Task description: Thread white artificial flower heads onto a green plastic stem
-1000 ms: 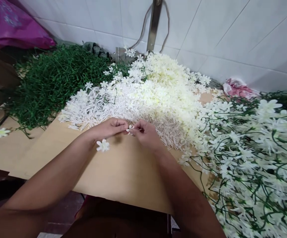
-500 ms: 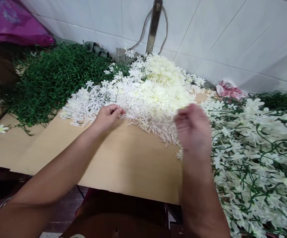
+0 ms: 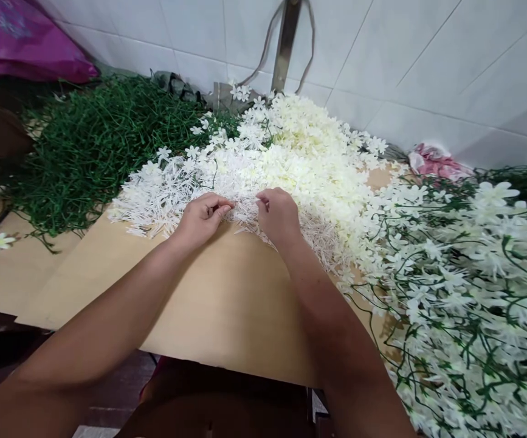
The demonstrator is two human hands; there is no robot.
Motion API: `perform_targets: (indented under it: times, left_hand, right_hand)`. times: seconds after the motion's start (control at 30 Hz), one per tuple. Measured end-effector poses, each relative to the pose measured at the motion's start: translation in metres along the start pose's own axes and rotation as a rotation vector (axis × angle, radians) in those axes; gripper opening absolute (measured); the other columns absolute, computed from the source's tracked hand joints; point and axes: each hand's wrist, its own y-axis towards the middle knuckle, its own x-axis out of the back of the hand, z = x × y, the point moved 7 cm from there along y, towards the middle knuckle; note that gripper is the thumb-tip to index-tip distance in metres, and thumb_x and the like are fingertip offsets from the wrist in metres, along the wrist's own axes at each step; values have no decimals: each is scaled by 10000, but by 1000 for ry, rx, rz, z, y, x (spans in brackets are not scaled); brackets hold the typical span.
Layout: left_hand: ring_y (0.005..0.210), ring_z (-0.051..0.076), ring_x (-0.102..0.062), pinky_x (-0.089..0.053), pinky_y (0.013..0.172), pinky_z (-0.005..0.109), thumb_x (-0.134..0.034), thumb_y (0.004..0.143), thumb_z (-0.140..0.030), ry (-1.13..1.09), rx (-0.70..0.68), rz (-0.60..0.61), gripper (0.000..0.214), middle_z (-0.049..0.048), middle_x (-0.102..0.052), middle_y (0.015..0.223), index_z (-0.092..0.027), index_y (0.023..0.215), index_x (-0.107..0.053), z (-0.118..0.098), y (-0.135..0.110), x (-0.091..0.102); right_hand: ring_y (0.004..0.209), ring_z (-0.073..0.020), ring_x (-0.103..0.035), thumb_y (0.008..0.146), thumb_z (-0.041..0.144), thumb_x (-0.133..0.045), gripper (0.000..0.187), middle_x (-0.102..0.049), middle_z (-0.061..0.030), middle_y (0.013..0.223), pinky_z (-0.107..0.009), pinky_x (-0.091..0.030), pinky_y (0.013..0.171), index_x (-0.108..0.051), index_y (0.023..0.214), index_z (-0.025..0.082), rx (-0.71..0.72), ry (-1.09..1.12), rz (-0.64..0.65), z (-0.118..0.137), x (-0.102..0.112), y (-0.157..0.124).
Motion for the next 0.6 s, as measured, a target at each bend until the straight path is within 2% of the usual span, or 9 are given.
perform_targets:
  times: [0.07,0.17,0.27,0.33,0.43,0.5,0.6]
  left_hand:
    - [849,159,-601,-455,811,284,-544,843,-223,-111,36,14,183,55,-679,903,-164,918,-700,-2,-1,-5]
    - [835,144,-605,-466,799,270,-605,813,-252,-314,108,44,232,67,-686,955,-138,1002,-679,-3,-2,-13]
    - [767,128,-586,-466,752,253,-662,762,-279,-467,187,45,231,40,-669,858,-131,939,-652,1,-2,-16]
    - [692,112,-548,-451,701,241,-674,732,-280,-506,230,30,186,0,-617,739,-144,846,-618,5,0,-14]
    - [635,98,-494,-417,647,228,-652,717,-271,-483,250,-11,149,-32,-534,660,-165,753,-553,10,3,-6]
    - [622,94,-475,-393,620,223,-625,726,-268,-454,250,-30,136,-33,-516,653,-171,737,-531,12,4,-1]
    - [595,90,-444,-364,588,225,-605,731,-263,-384,244,-31,127,-35,-501,633,-174,712,-516,15,4,0]
  right_hand:
    - [643,-156,-559,774,164,-600,62,-641,-39,746,-342,-488,682,-659,782,184,-67,203,41,0,1,-6]
    - [634,-135,-575,762,235,-640,64,-658,-13,732,-312,-482,639,-650,805,189,-121,493,153,8,-6,-12]
    - [655,-122,-587,732,257,-684,117,-658,6,725,-288,-483,637,-621,812,200,-132,678,190,17,-13,-14]
    - [625,-111,-562,738,248,-683,125,-626,23,683,-274,-469,615,-590,806,202,-165,707,172,17,-15,-14]
    - [620,-119,-532,777,210,-643,67,-605,13,686,-287,-450,619,-580,799,198,-139,533,173,15,-17,-19]
    - [721,-164,-554,776,168,-637,43,-634,-34,781,-332,-460,704,-623,812,186,-3,269,222,20,-22,-25]
    - [894,-243,-546,808,119,-571,123,-653,-109,904,-404,-444,833,-684,823,165,202,-93,259,26,-31,-36]
